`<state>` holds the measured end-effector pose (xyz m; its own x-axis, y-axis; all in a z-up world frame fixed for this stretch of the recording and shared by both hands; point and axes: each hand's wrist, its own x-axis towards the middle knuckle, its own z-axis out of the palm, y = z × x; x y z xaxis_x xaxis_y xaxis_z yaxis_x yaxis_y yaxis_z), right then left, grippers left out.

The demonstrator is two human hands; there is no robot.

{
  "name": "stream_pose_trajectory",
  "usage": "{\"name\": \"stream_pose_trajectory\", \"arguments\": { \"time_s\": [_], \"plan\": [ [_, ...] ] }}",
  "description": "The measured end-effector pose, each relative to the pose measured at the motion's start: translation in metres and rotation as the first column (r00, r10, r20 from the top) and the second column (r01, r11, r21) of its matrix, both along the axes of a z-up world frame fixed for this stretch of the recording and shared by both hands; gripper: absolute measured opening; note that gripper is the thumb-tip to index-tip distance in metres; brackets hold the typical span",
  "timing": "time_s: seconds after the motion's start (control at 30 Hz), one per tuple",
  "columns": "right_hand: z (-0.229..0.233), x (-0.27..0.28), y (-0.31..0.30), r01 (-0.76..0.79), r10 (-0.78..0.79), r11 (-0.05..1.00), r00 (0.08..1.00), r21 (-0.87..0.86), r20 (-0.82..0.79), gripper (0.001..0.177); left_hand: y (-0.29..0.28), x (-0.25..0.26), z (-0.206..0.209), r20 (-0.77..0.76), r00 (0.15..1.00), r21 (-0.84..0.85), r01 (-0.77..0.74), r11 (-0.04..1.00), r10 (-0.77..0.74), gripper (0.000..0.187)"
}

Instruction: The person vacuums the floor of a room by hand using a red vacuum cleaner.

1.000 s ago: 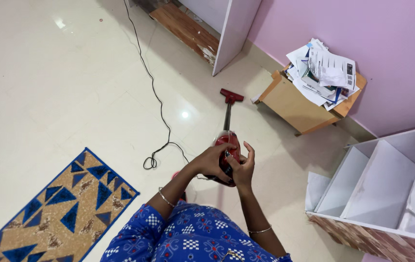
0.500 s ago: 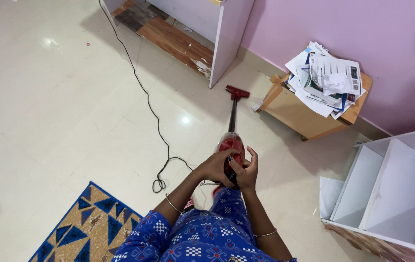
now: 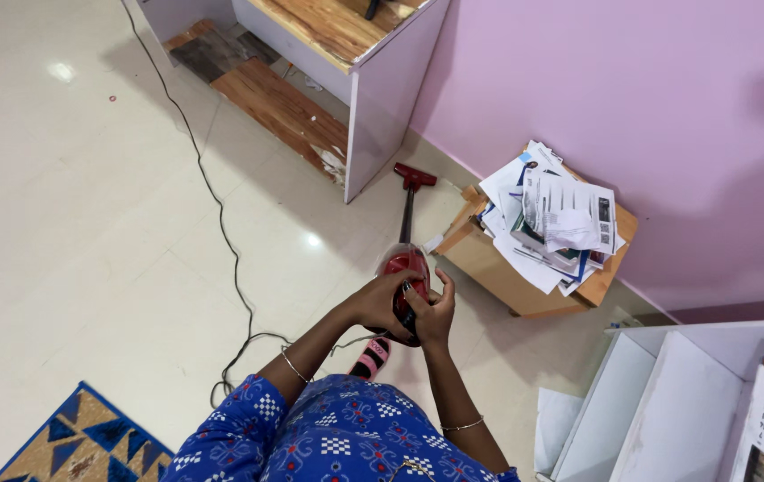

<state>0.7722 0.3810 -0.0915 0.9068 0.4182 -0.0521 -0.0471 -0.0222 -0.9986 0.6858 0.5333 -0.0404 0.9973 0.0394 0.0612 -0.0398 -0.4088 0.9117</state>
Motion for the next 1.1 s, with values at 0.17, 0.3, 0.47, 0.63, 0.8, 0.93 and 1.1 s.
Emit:
{"name": "stream_pose_trajectory", "arguments": {
  "time_s": [0.17, 0.3, 0.47, 0.63, 0.8, 0.93, 1.1],
  "plan": [
    [0.01, 0.048, 0.012, 0.032, -0.032, 0.999, 0.999, 0.032, -0.012, 0.078, 0.004, 0.045, 0.002, 0.05, 0.997, 0.001, -0.056, 0.998, 0.056, 0.112],
    [0.022, 0.054, 0.024, -0.005, 0.006, 0.999, 1.0, 0.045, -0.027, 0.078, 0.02, 0.055, 0.011, 0.065, 0.995, 0.022, -0.079, 0.997, 0.077, 0.109],
    [0.044, 0.07, 0.053, -0.047, 0.05, 0.995, 0.998, 0.093, -0.025, 0.077, 0.043, 0.073, 0.021, 0.106, 0.987, -0.012, -0.119, 0.993, 0.12, 0.102],
    [0.05, 0.075, 0.087, -0.078, 0.081, 0.984, 0.997, 0.16, -0.01, 0.065, 0.074, 0.085, 0.013, 0.151, 0.975, -0.142, -0.144, 0.979, 0.165, 0.096],
    [0.048, 0.076, 0.13, -0.007, 0.009, 0.983, 1.0, 0.183, -0.007, 0.06, 0.126, 0.094, 0.013, 0.24, 0.965, -0.092, -0.083, 0.992, 0.103, 0.096],
    [0.052, 0.074, 0.167, 0.029, -0.033, 0.985, 0.999, 0.169, 0.021, 0.06, 0.168, 0.097, 0.028, 0.216, 0.976, -0.108, -0.015, 0.994, 0.038, 0.097],
    [0.055, 0.083, 0.204, 0.087, -0.096, 0.985, 0.994, 0.147, 0.052, 0.059, 0.209, 0.11, 0.031, 0.191, 0.981, -0.118, -0.01, 0.993, 0.032, 0.097]
  ]
}}
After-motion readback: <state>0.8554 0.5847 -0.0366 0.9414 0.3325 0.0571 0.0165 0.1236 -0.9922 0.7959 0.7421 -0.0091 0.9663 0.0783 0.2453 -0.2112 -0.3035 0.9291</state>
